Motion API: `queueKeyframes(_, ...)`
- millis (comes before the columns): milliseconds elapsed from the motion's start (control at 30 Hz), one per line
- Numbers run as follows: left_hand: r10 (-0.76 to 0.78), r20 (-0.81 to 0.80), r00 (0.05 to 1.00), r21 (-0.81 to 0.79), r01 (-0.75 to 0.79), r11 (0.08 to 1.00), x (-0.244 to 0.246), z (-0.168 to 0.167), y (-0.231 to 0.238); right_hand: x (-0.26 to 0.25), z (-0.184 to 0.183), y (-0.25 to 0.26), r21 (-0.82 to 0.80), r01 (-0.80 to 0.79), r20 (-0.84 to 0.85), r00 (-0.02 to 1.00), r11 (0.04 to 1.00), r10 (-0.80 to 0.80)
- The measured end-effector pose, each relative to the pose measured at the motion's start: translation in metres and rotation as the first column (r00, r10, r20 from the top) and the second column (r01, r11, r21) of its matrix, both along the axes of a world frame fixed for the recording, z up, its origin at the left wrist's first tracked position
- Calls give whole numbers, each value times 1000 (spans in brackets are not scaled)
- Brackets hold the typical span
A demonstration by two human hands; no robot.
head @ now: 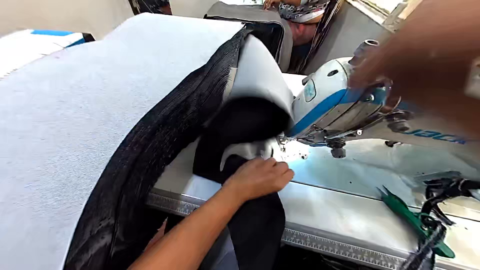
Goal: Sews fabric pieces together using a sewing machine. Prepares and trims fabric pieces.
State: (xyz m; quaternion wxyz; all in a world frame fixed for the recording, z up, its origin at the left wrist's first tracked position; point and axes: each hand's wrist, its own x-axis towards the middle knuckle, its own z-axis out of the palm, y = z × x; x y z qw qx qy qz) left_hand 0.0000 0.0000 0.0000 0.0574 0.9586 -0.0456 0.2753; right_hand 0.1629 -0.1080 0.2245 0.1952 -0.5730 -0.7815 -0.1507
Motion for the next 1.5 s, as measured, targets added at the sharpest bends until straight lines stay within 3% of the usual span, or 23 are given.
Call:
queueKeyframes(33, 21, 31, 999, -49, -20, 999, -5, -2, -1, -25, -27, -37, -266, 10, 21, 1000, 964, -4)
queueKeyframes(67, 38, 51, 998, -73, -34, 997, -9, -1, 2, -44, -53, -60, -505, -22, -24, 1000, 863, 11)
queueKeyframes(100, 68, 67, 995, -28, -66, 997, -13, 2, 7, -53, -93, -70, -584, -91, -90, 995, 807, 47)
queueKeyframes(200, 120, 83, 989, 33, -123, 992, -9, 13, 23, -75, -229, -57, -292, -212, -250, 958, 933, 139)
queueKeyframes(267, 140, 48, 989, 32, -142, 989, -1, 20, 30, -111, -259, -29, -106, -86, -281, 958, 991, 53)
queueKeyframes(367, 96, -186, 978, -18, -101, 995, 2, 25, 24, -169, -257, 4, -17, 78, -244, 967, 997, -80)
queueKeyframes(433, 44, -394, 918, -158, -115, 981, -7, 33, 16, -177, -243, 4, -33, -40, -270, 962, 999, 30)
queueKeyframes(500, -22, -486, 873, -322, -155, 934, -21, 42, 12, -152, -221, -12, -51, -196, -359, 919, 979, 165)
queueKeyframes(533, -60, -505, 861, -396, -169, 903, -28, 45, 12, -132, -214, -23, -47, -202, -428, 889, 978, 163)
queueKeyframes(600, -114, -486, 866, -505, -172, 846, -37, 44, 15, -92, -213, -35, 28, -31, -486, 873, 999, 41)
queueKeyframes(667, -124, -482, 867, -562, -198, 803, -39, 43, 17, -61, -228, -37, 45, 157, -384, 915, 987, -128)
queueKeyframes(733, -50, -456, 889, -574, -250, 780, -36, 53, 19, -52, -249, -36, 41, 212, -311, 931, 976, -189)
queueKeyframes(767, 18, -406, 914, -616, -288, 733, -34, 60, 20, -53, -256, -36, 55, 215, -299, 935, 975, -189)
queueKeyframes(800, 90, -345, 934, -712, -323, 624, -31, 69, 22, -56, -258, -38, 65, 216, -286, 939, 974, -189)
queueKeyframes(867, 268, -199, 943, -920, -274, 280, -25, 89, 34, -62, -259, -41, 73, 229, -263, 943, 971, -203)
queueKeyframes(900, 378, -170, 910, -949, -254, 185, -22, 96, 42, -64, -259, -41, 75, 238, -258, 943, 968, -211)
queueKeyframes(933, 472, -166, 866, -929, -298, 220, -20, 97, 51, -65, -260, -42, 78, 245, -254, 942, 966, -218)
queueKeyframes(1000, 539, -149, 829, -687, -479, 547, -18, 86, 53, -65, -261, -41, 79, 251, -244, 943, 965, -225)
queueKeyframes(1067, 414, -103, 905, -294, -425, 856, -14, 60, 38, -66, -261, -41, 80, 254, -238, 944, 964, -229)
queueKeyframes(1100, 305, -141, 942, -183, -327, 927, -13, 48, 29, -67, -261, -41, 80, 258, -235, 944, 963, -233)
queueKeyframes(1200, 97, -429, 898, -209, -203, 956, -11, 31, 18, -70, -261, -45, 60, 267, -231, 941, 962, -246)
queueKeyframes(1333, 27, -407, 913, -367, -190, 911, -18, 20, 32, -67, -262, -55, 39, 254, -277, 932, 967, -234)
queueKeyframes(1500, 19, -384, 923, -390, -181, 903, -18, 11, 38, -62, -262, -61, 52, 236, -318, 925, 970, -208)
